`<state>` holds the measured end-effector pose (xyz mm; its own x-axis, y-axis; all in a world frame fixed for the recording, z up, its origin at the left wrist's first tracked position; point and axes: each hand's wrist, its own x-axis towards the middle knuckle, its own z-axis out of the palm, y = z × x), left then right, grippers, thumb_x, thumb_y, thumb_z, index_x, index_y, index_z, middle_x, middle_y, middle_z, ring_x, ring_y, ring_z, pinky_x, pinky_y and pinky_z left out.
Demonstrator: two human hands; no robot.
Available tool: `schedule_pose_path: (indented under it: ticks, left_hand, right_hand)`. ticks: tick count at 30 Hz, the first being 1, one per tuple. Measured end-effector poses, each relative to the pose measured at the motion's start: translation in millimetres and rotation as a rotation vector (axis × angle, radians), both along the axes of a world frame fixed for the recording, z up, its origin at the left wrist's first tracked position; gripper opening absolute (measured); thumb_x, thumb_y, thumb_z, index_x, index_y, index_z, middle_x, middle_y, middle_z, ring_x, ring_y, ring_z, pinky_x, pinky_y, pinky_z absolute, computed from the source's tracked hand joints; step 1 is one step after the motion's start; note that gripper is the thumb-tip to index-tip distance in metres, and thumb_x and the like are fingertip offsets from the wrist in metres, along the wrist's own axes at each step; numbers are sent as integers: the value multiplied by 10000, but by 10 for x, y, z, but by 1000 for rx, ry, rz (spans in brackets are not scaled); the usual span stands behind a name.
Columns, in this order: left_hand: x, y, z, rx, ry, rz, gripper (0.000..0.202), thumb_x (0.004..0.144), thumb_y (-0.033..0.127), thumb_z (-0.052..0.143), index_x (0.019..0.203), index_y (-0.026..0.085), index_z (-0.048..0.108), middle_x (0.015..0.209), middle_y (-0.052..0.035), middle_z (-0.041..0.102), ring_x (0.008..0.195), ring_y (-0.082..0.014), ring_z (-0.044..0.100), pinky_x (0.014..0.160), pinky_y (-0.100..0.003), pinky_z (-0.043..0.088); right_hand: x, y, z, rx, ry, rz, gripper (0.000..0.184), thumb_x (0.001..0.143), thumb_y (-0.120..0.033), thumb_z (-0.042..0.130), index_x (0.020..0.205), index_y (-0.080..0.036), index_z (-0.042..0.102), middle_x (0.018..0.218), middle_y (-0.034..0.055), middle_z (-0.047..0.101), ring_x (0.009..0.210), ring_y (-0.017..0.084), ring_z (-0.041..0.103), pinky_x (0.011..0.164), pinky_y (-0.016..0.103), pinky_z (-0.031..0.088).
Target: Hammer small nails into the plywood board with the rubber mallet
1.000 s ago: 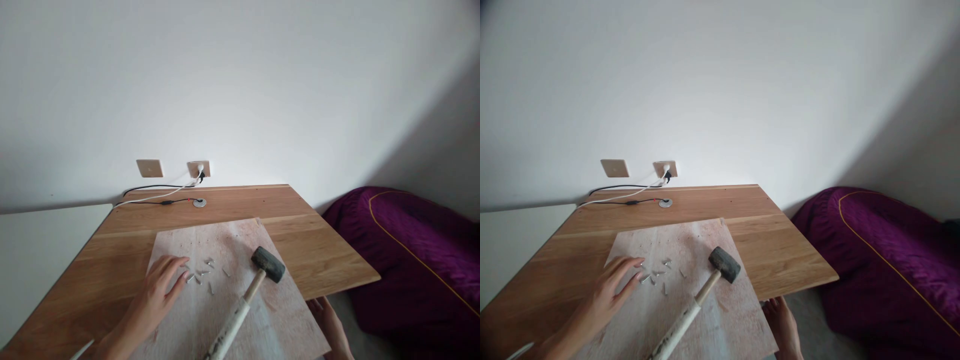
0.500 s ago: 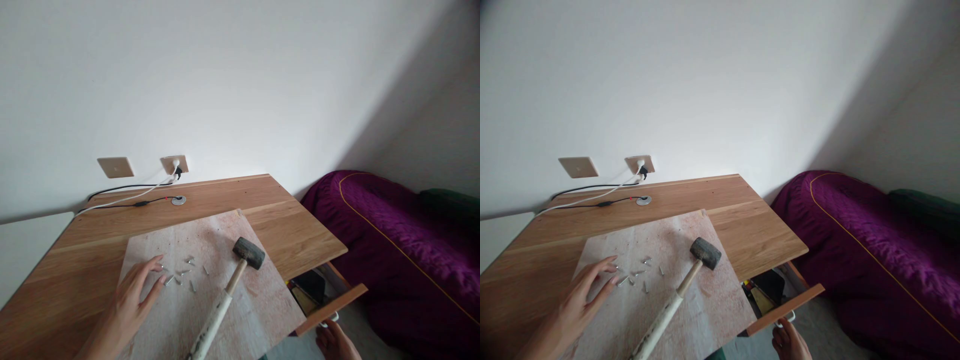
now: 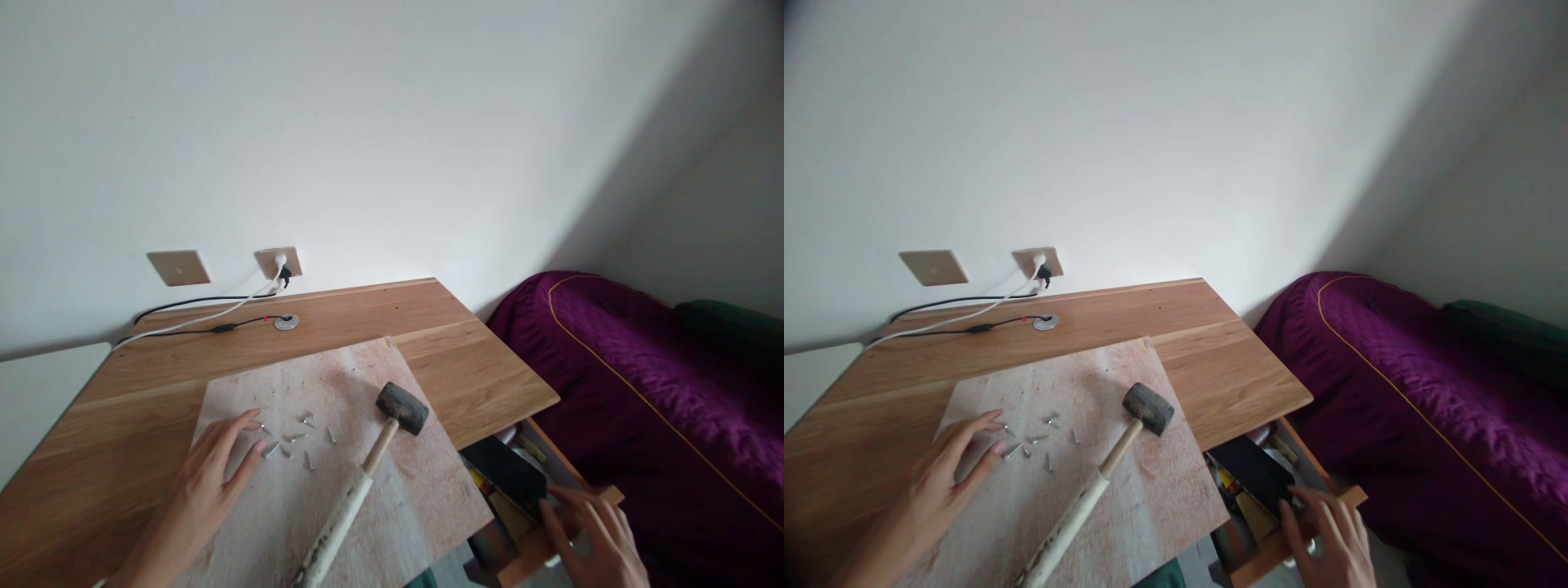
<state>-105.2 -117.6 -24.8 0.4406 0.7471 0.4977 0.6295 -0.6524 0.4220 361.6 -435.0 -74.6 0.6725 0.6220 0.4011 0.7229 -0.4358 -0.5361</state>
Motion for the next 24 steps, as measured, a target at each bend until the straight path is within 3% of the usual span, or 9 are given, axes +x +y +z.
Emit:
schedule_pose_path:
  ticks: [2,5,8,13,21,24]
  left_hand:
    - [11,-13,18,13,-1,1,404,1058,577,505,1294,263,599,1139,-70,745,1054,-255,746,955,-391,609]
    - [35,-43,63,32,-13,-5,392,1059,572,508,1281,265,611,1113,-63,753,1015,-245,759,926,-376,621]
    - [45,-65,92,37,-17,-15,361,1065,552,509,1263,269,616,1118,-65,754,1018,-244,763,910,-373,629]
    - [36,-73,92,14,-6,-12,347,1072,513,504,1297,269,603,1150,-73,748,1063,-250,754,940,-390,627]
    - [36,-61,81,-8,-27,3,387,1063,555,499,1286,264,620,1145,-76,750,1067,-261,753,963,-401,618]
    - [30,-39,62,-5,-33,-4,386,1061,567,500,1259,262,629,1136,-76,751,1071,-267,748,970,-410,612]
  right_hand:
    - [97,289,115,-172,-57,189,462,864,-583,669,1155,-229,730,1208,148,731,1201,390,645,1075,546,469]
    - [230,604,141,-399,-54,250,608,764,-562,750,1254,-204,731,1288,174,727,1226,425,658,1040,563,496]
    - [344,737,121,-533,-25,275,678,711,-503,778,1308,-186,729,1203,174,746,1132,414,708,951,514,549]
    - [429,790,245,-545,-45,329,721,670,-469,796,1340,-211,735,1049,120,739,1063,379,714,935,465,559]
    - [357,760,524,-596,91,281,672,608,-383,797,1265,-246,780,1267,126,748,1135,389,732,899,411,579]
    - [326,670,576,-579,166,265,642,634,-398,795,1260,-256,782,1227,114,783,1120,396,747,875,412,579]
